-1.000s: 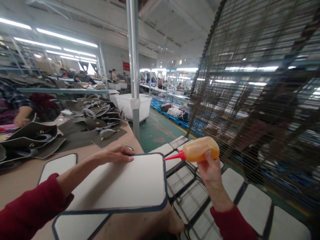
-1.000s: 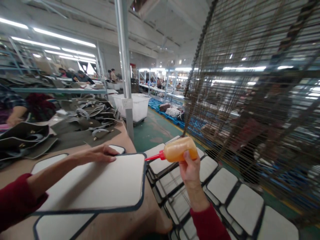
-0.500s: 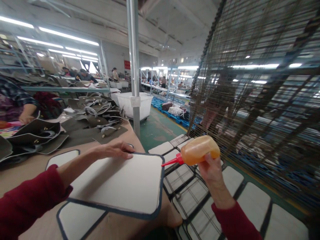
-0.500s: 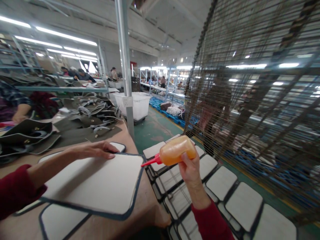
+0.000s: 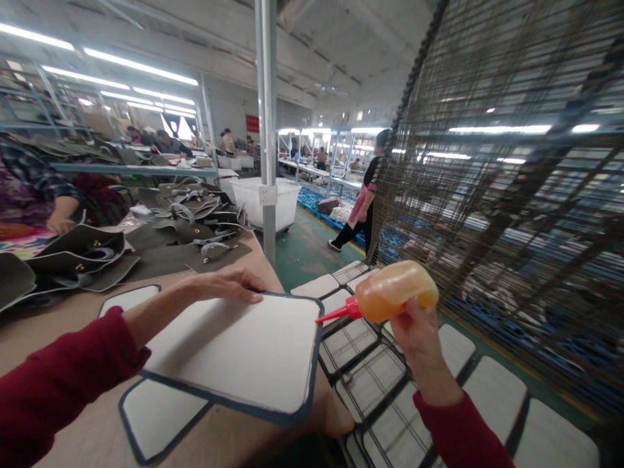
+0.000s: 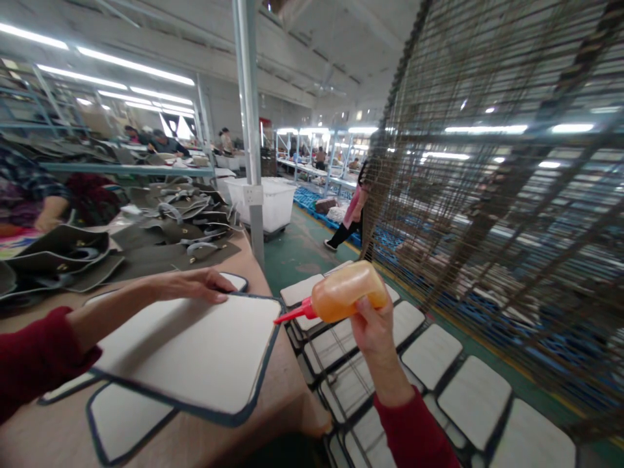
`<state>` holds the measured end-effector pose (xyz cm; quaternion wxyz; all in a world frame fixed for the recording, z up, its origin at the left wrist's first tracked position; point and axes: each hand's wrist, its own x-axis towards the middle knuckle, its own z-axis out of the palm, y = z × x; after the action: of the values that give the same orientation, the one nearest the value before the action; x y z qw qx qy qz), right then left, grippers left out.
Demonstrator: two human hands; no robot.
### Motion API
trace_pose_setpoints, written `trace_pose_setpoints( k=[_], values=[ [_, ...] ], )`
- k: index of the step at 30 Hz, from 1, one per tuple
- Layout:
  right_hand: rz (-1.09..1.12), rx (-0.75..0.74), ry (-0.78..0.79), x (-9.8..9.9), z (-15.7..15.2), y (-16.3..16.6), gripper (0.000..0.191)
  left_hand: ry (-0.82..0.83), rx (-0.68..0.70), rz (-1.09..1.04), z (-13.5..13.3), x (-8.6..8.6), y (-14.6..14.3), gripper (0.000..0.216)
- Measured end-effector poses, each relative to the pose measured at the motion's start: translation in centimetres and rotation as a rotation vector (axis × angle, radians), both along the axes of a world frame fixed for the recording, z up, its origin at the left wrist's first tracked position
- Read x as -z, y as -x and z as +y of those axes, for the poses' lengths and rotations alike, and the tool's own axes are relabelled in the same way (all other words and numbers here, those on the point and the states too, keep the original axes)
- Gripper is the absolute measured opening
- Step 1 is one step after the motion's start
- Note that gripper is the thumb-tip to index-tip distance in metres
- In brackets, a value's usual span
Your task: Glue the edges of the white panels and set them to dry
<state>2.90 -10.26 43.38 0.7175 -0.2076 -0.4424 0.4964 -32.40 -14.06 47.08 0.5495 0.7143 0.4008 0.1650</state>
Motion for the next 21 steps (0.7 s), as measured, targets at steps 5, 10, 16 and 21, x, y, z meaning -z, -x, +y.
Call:
trace_pose_setpoints(
  k=[5,10,16,21],
  values=[
    [-0.015,0.020,-0.008,-0.5,0.2,0.3,0.059,0.007,0.005,-0.018,-0.3,0.0,0.0,0.032],
    [-0.026,-0.027,-0.005,0.1,-0.3,0.3,0.057,0.003,-0.043,-0.014,-0.8,-0.1,-0.1,0.032],
    [-0.027,-0.069,0.031,0.7,-0.9,0.4,0.060,0.054,-0.081,-0.023,-1.0,0.1,0.1,0.032],
    [-0.009,-0.087,0.076,0.8,-1.5,0.7,0.071,0.051,-0.123,-0.037,-0.9,0.5,0.7,0.030]
  ],
)
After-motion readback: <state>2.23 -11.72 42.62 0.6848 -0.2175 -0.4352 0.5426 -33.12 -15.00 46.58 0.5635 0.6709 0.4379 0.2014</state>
